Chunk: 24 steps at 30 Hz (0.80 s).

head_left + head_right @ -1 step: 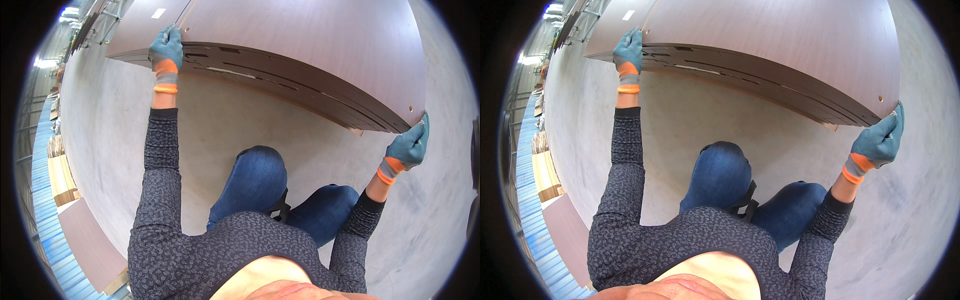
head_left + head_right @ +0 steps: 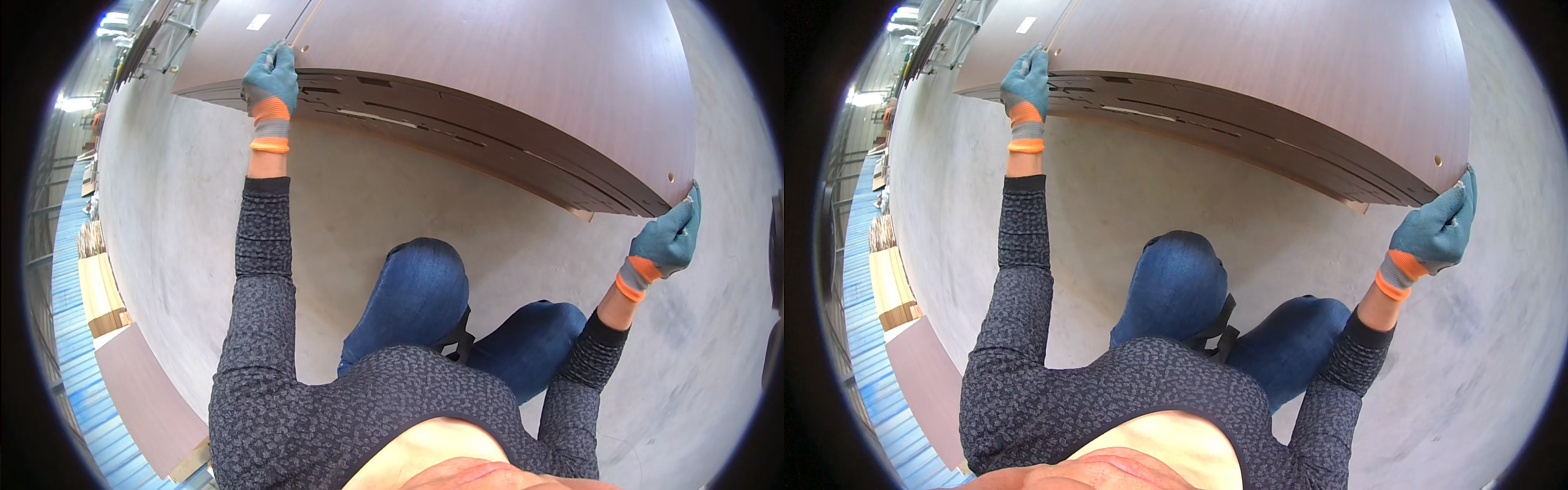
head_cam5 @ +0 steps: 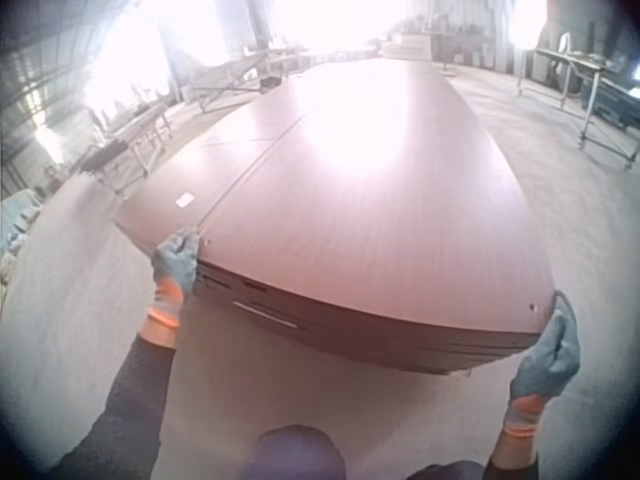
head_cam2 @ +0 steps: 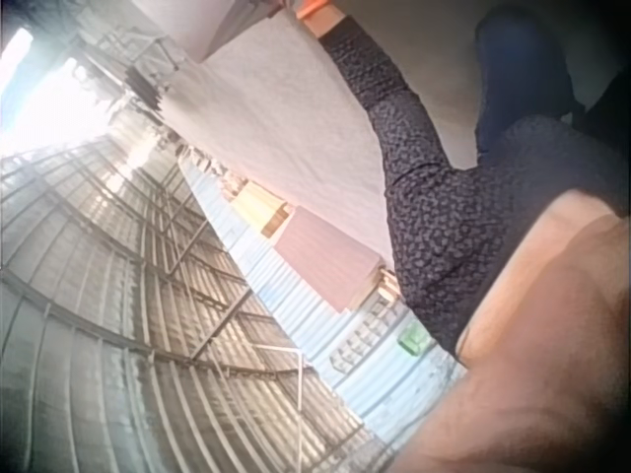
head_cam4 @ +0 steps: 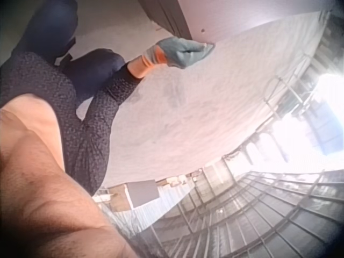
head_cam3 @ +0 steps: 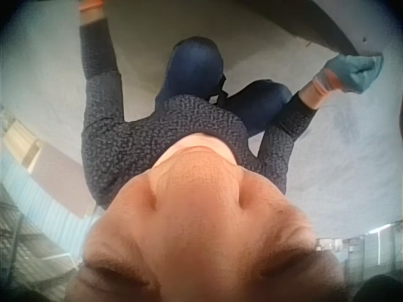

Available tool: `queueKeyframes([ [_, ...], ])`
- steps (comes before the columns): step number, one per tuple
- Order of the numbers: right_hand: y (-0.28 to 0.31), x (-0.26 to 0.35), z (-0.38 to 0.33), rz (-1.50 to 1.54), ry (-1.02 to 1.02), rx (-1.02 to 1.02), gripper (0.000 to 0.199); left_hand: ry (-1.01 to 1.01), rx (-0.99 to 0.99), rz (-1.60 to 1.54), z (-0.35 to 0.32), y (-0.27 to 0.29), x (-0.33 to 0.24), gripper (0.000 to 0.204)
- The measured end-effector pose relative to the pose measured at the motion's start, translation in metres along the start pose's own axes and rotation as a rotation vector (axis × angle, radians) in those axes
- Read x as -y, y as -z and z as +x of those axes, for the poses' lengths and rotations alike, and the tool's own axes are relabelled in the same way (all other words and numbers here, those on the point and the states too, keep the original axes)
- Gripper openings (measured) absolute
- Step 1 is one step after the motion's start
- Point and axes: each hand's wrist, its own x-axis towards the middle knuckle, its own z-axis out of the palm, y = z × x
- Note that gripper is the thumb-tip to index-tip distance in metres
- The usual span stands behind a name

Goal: The person lifts and repositions large brown panels, then wipes their surfaces with a cloth and water. The person handles the panels one at a time, wiping different areas and occasionally refilling the cloth from a bottle.

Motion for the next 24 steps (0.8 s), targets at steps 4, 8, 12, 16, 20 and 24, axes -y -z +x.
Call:
queueKeyframes([
  [4, 0.006, 0.004, -0.004, 0.018, -0.028, 0.013, 0.03, -0.051, -0.026, 0.019, -0.006, -0.005, 0.004, 0.034],
  [8, 0.009, -0.019, -0.001, 0.015, 0.053, 0.007, 0.026, -0.179, 0.006, -0.094, 0.018, -0.009, 0.041, 0.031],
  [12, 0.008, -0.031, -0.003, 0.368, -0.033, 0.076, 0.029, -0.184, 0.109, -0.146, 0.039, 0.003, 0.076, 0.034],
  [16, 0.022, -0.051, 0.005, 0.569, -0.113, 0.137, 0.03, -0.314, 0.107, 0.107, 0.036, 0.001, 0.065, 0.04],
  [20, 0.038, -0.065, 0.006, 0.697, -0.206, 0.22, 0.03, -0.347, 0.052, 0.19, 0.021, -0.003, 0.044, 0.039],
  [24, 0.042, -0.061, -0.003, 0.73, -0.187, 0.261, 0.03, -0.719, 0.098, 0.187, -0.025, -0.022, -0.018, 0.034],
])
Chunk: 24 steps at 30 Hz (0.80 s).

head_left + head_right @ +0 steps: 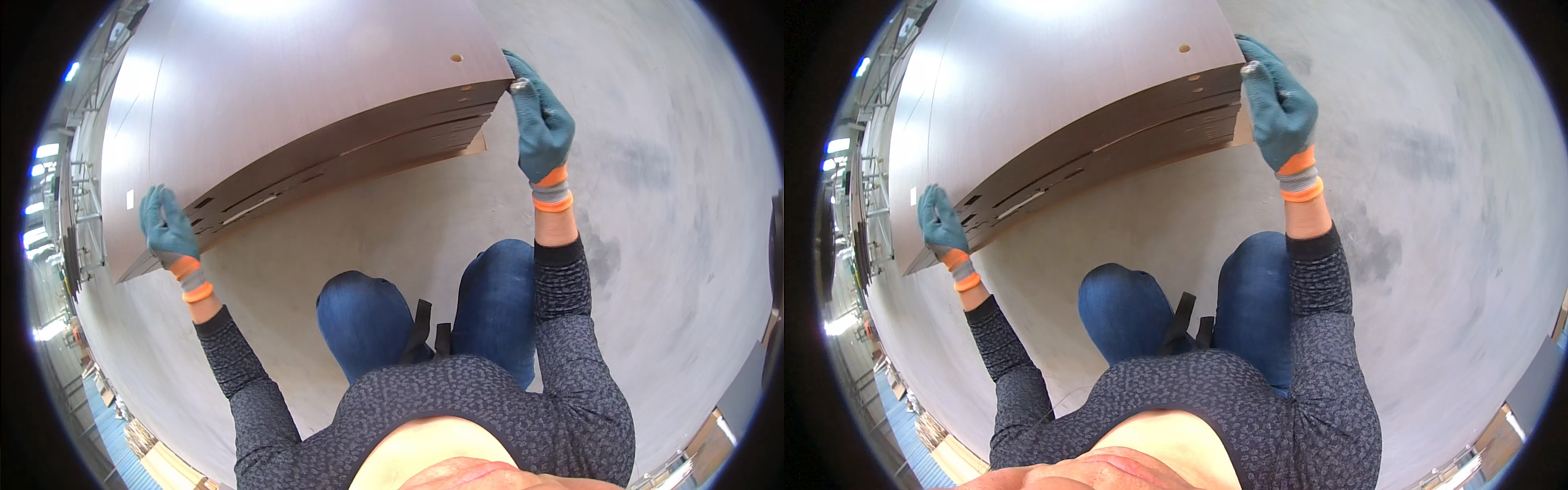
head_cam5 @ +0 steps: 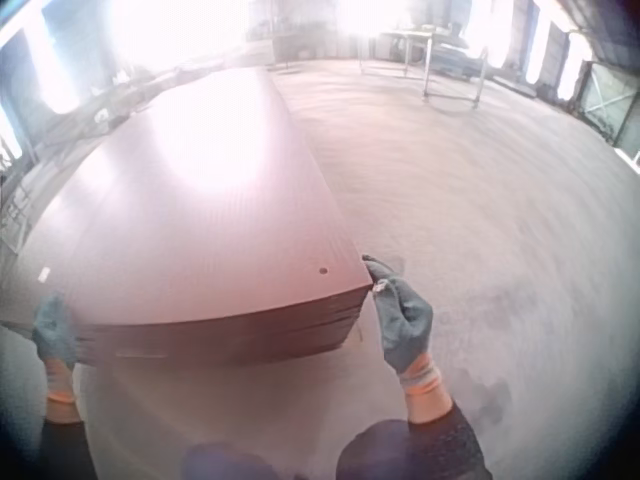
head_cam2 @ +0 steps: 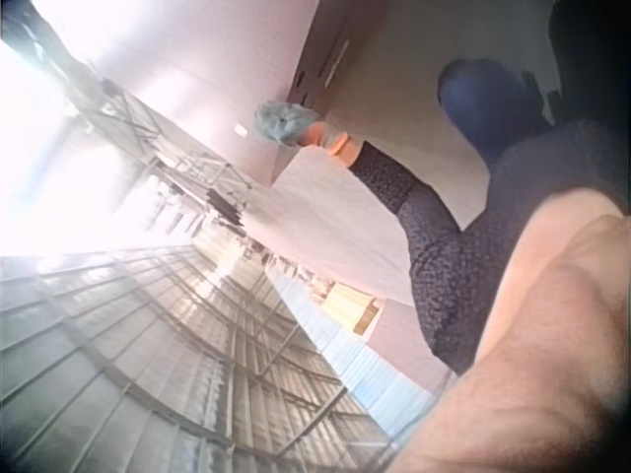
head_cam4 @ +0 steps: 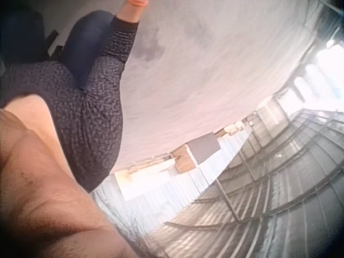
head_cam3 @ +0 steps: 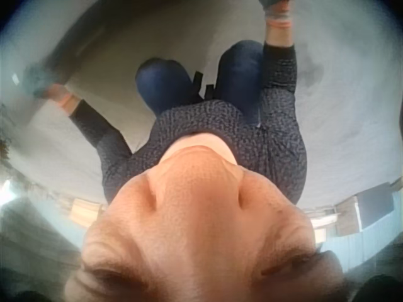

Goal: The person lifts and repositions large brown panels, then wipes their surfaces with a cloth and water. The person handles the panels one at a time, wiping different areas and occasionally refilling the cloth from a bottle.

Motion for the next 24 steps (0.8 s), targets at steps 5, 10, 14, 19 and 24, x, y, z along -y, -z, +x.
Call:
queueKeyframes([
  [5, -0.002, 0.0, 0.003, -0.098, 0.077, -0.006, 0.026, -0.536, 0.121, -0.075, 0.013, -0.017, -0.154, 0.048],
  [10, -0.004, -0.002, 0.009, -0.237, 0.183, -0.034, 0.026, -0.696, 0.232, -0.145, 0.025, -0.037, -0.197, 0.057],
  [14, -0.005, -0.002, 0.012, -0.269, 0.241, -0.047, 0.027, -0.685, 0.222, -0.185, 0.024, -0.043, -0.194, 0.06],
  [19, -0.006, -0.005, 0.01, -0.292, 0.259, -0.055, 0.027, -0.654, 0.254, -0.202, 0.022, -0.041, -0.194, 0.063],
  [24, -0.003, -0.004, 0.009, -0.289, 0.259, -0.053, 0.026, -0.635, 0.242, -0.243, 0.02, -0.043, -0.197, 0.061],
])
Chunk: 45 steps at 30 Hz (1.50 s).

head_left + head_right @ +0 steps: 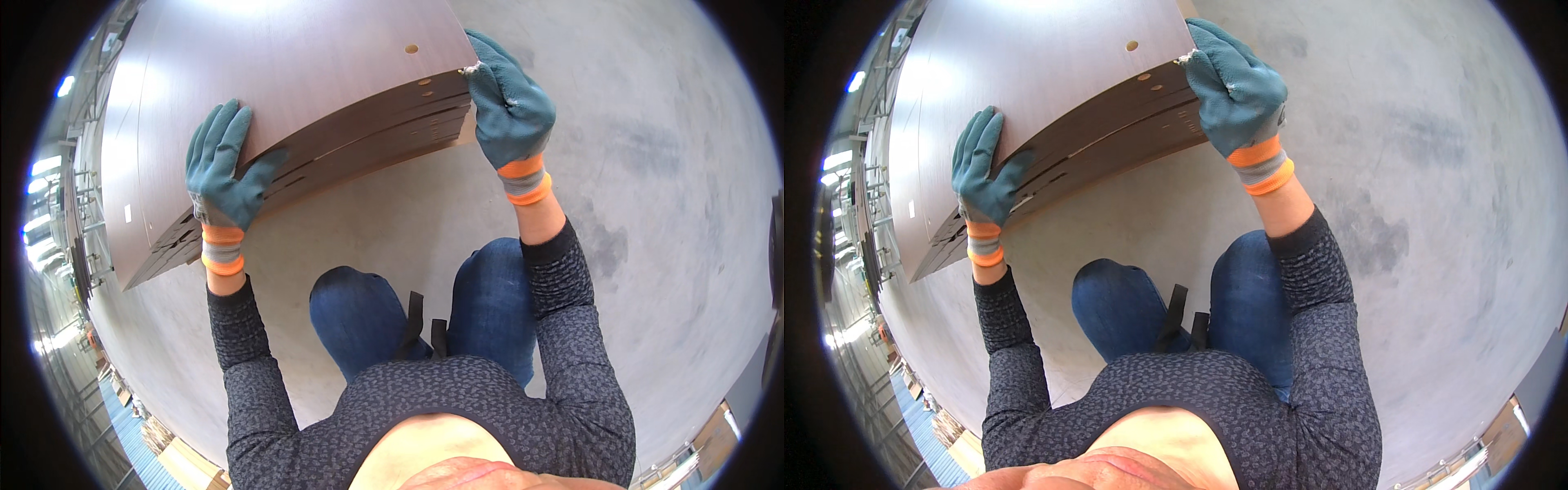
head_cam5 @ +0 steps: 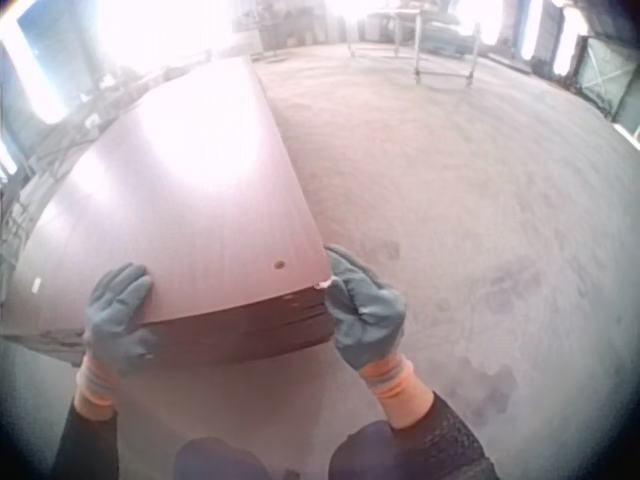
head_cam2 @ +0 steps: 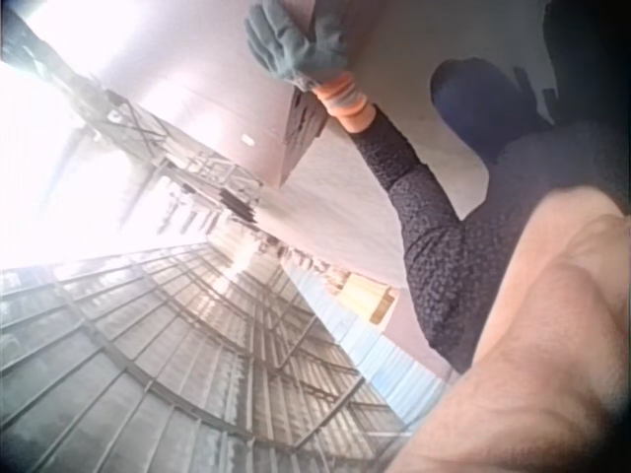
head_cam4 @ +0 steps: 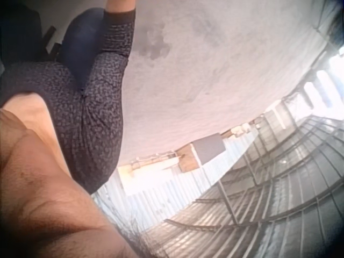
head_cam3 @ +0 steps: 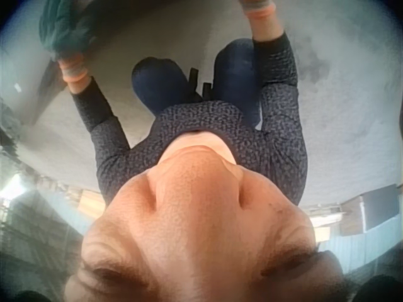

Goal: The person lifts and repositions large brown panels, then wipes their surfaces with a cloth and water. The person handles the panels one at a time, wiping different areas and occasionally refilling the cloth from a bottle.

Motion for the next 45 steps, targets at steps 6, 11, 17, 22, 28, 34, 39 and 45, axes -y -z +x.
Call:
queueKeyframes([
  [6, 0.007, 0.001, 0.005, -0.012, -0.002, -0.007, 0.024, 0.017, 0.023, -0.033, 0.004, -0.001, -0.005, 0.06],
  [11, -0.009, -0.001, -0.001, -0.054, 0.047, 0.073, 0.026, -0.032, 0.03, 0.023, -0.015, 0.01, 0.02, 0.063],
  [17, 0.002, 0.002, 0.007, 0.049, -0.141, 0.149, 0.027, 0.07, -0.235, 0.084, -0.013, 0.006, 0.007, 0.059],
  [22, -0.006, 0.005, 0.003, -0.075, -0.068, 0.183, 0.031, 0.781, -0.758, 0.357, -0.12, 0.011, 0.057, 0.072],
  [28, -0.014, 0.011, -0.007, -0.103, -0.161, 0.136, 0.033, 1.011, -0.542, 0.938, -0.264, 0.017, 0.184, 0.046],
  [34, -0.007, 0.0, -0.006, -0.127, -0.129, 0.101, 0.032, 1.105, -0.815, 0.297, -0.24, -0.027, 0.194, 0.013],
  [39, -0.003, -0.008, -0.009, -0.169, -0.035, 0.105, 0.027, 1.156, -0.797, 0.108, -0.246, -0.016, 0.21, 0.033],
  [45, -0.006, -0.002, -0.002, 0.013, -0.165, 0.076, 0.033, 0.975, -0.711, 0.448, -0.194, 0.011, 0.147, 0.057],
])
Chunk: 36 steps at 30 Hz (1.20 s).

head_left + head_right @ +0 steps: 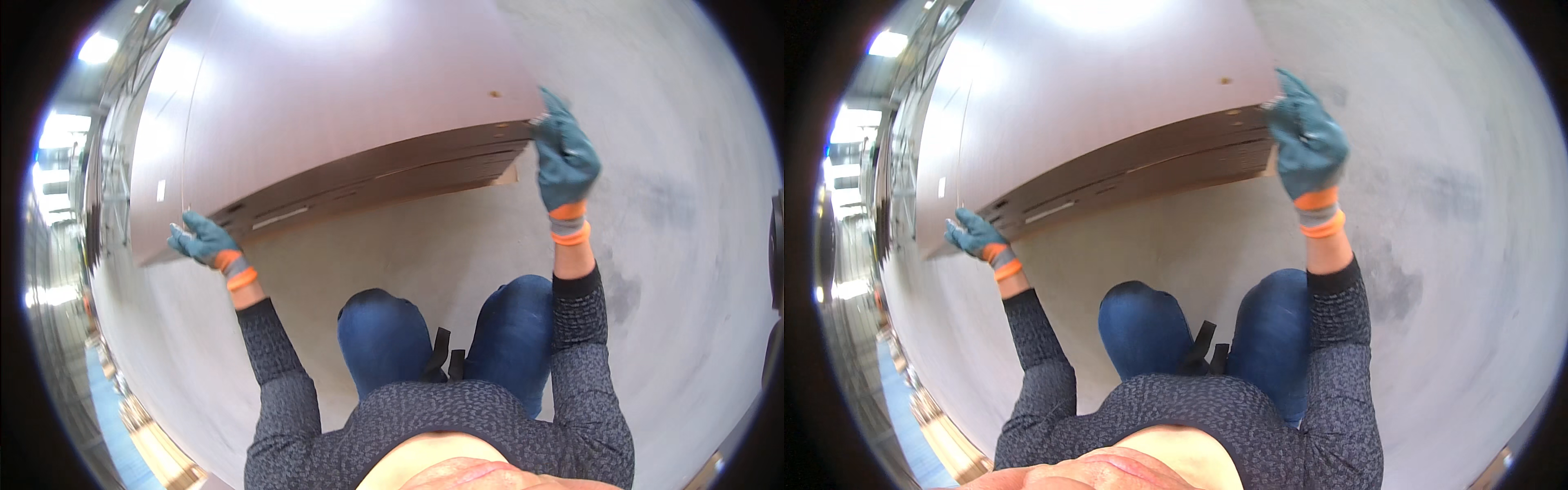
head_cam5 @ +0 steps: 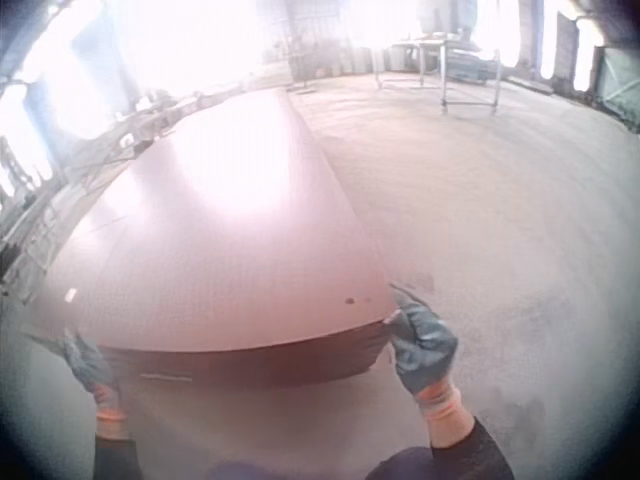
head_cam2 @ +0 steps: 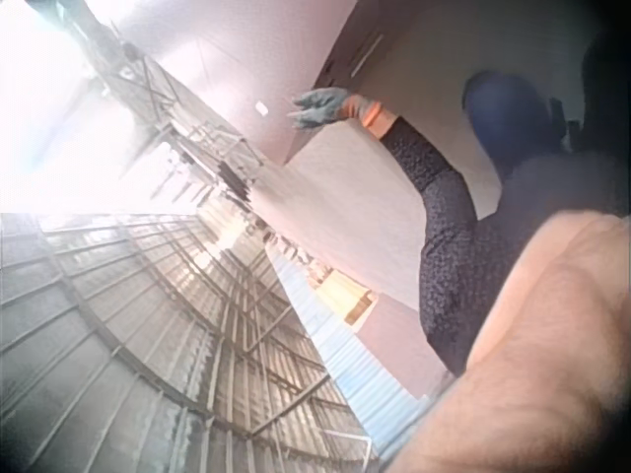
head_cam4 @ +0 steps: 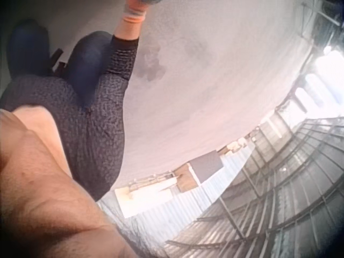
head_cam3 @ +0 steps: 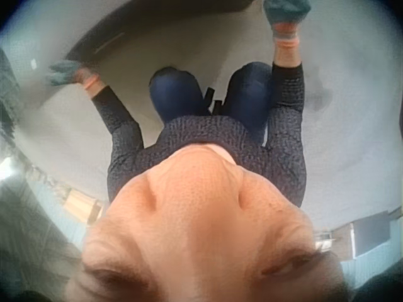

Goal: The person lifts and repositions large brown panels, then wipes their surfaces with a cloth and water. The person handles the panels one at a time, wiping different areas and occasionally refilling the cloth from a bottle.

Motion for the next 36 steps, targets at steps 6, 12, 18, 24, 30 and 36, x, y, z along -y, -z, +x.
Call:
queueKeyframes([
  [6, 0.008, 0.002, 0.001, 0.068, -0.045, -0.013, 0.031, -0.62, 0.245, -0.288, -0.018, 0.026, -0.209, 0.044],
  [12, 0.011, -0.008, 0.007, 0.109, 0.012, -0.038, 0.036, -0.925, 0.673, -0.432, -0.05, 0.02, -0.317, 0.055],
  [18, 0.018, -0.008, 0.007, 0.127, 0.017, 0.012, 0.037, -1.125, 0.84, -0.297, -0.068, 0.007, -0.344, 0.074],
  [24, 0.01, -0.023, 0.009, 0.062, 0.158, -0.087, 0.036, -1.213, 0.787, -0.338, -0.071, 0.002, -0.343, 0.072],
  [30, 0.009, -0.033, 0.005, 0.238, 0.099, -0.066, 0.029, -1.212, 0.761, -0.369, -0.07, -0.005, -0.341, 0.067],
  [36, 0.028, -0.044, 0.0, 0.413, -0.115, -0.154, 0.026, -1.21, 0.696, -0.384, -0.073, -0.002, -0.342, 0.062],
])
